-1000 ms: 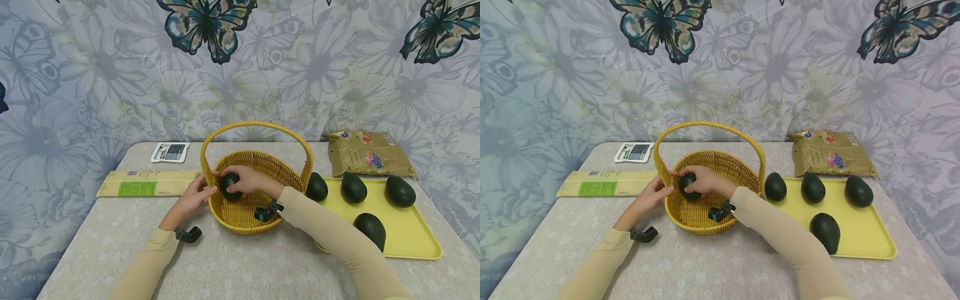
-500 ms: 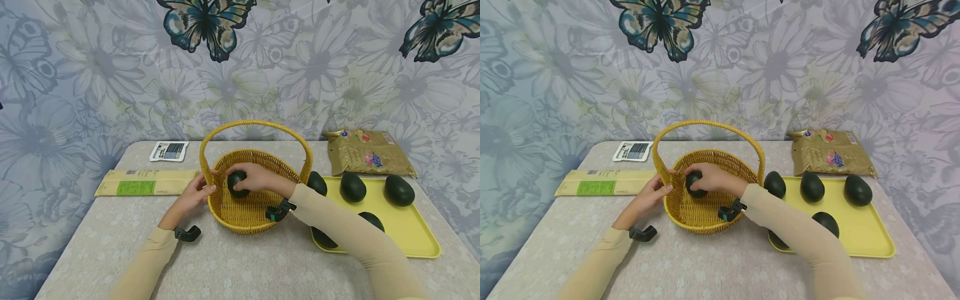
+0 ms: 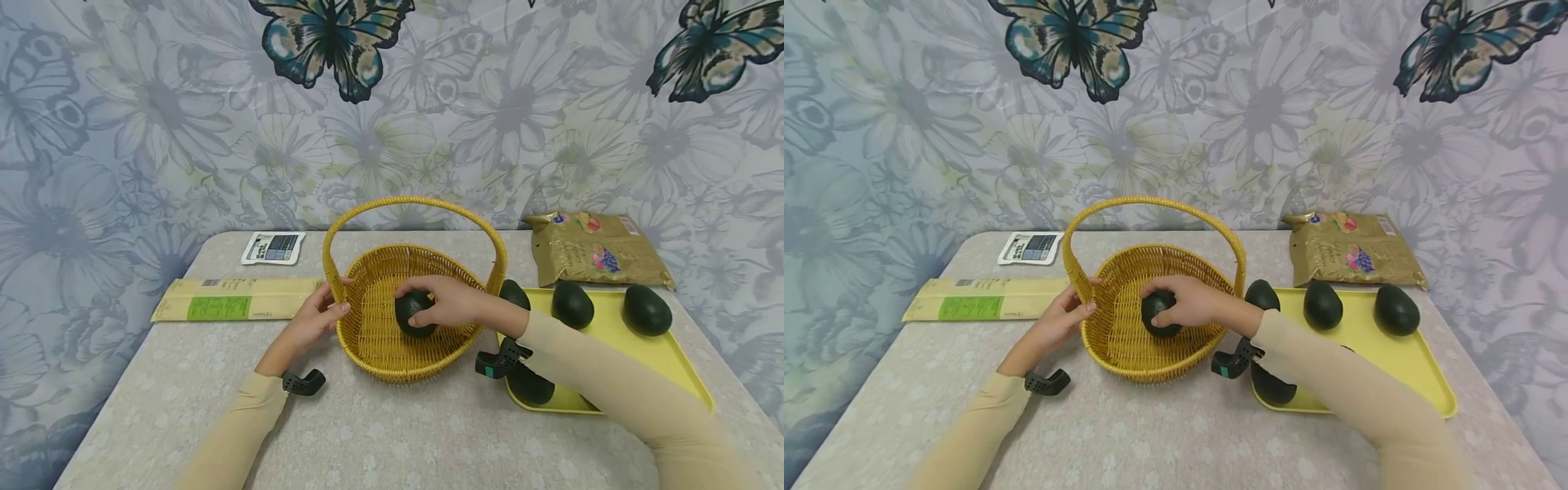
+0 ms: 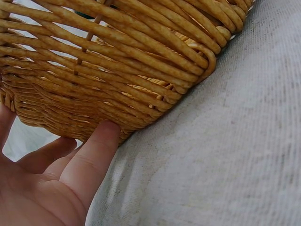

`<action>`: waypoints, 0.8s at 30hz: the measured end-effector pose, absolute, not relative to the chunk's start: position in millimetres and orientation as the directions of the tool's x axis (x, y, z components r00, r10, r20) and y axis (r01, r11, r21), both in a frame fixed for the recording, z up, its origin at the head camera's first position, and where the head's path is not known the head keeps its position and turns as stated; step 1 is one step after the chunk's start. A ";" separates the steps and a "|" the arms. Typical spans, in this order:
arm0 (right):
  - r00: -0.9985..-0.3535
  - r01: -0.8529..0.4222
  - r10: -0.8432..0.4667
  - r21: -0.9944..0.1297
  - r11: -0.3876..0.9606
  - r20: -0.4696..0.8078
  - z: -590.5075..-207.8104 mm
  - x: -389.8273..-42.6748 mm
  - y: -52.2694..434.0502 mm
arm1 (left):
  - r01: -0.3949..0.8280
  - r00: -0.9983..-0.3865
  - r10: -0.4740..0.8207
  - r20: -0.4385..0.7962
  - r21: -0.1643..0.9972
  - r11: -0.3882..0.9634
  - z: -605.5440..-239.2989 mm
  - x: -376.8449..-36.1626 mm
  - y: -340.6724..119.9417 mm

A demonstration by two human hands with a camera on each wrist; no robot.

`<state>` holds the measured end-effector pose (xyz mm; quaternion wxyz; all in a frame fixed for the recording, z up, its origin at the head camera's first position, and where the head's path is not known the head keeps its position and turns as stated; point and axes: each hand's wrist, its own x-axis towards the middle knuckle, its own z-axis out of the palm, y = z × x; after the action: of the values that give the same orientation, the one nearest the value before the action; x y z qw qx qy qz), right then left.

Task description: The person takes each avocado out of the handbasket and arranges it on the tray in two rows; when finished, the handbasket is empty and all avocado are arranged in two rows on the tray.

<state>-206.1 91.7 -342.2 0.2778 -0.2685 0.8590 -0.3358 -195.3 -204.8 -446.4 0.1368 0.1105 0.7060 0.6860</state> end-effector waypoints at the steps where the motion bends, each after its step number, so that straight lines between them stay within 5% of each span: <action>1: -0.699 -0.274 -0.652 -0.732 0.623 -0.293 -341.2 -204.3 95.1 | -0.030 -0.938 0.344 -0.040 0.999 0.034 -446.5 -195.3 -204.9; 18: -0.596 -0.302 -0.777 -0.840 0.451 -0.203 -317.6 -172.4 173.3 | -0.024 -0.936 0.349 -0.034 0.999 0.032 -447.1 -194.9 -204.3; 24: -0.614 -0.266 -0.757 -0.845 0.465 -0.224 -314.4 -158.0 206.0 | -0.022 -0.937 0.349 -0.032 0.999 0.032 -448.2 -194.5 -203.7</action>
<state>-158.0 206.0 -314.4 0.3020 -0.3194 0.8008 -0.4069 -194.5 -203.7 -448.2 0.1353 0.1159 0.7055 0.6860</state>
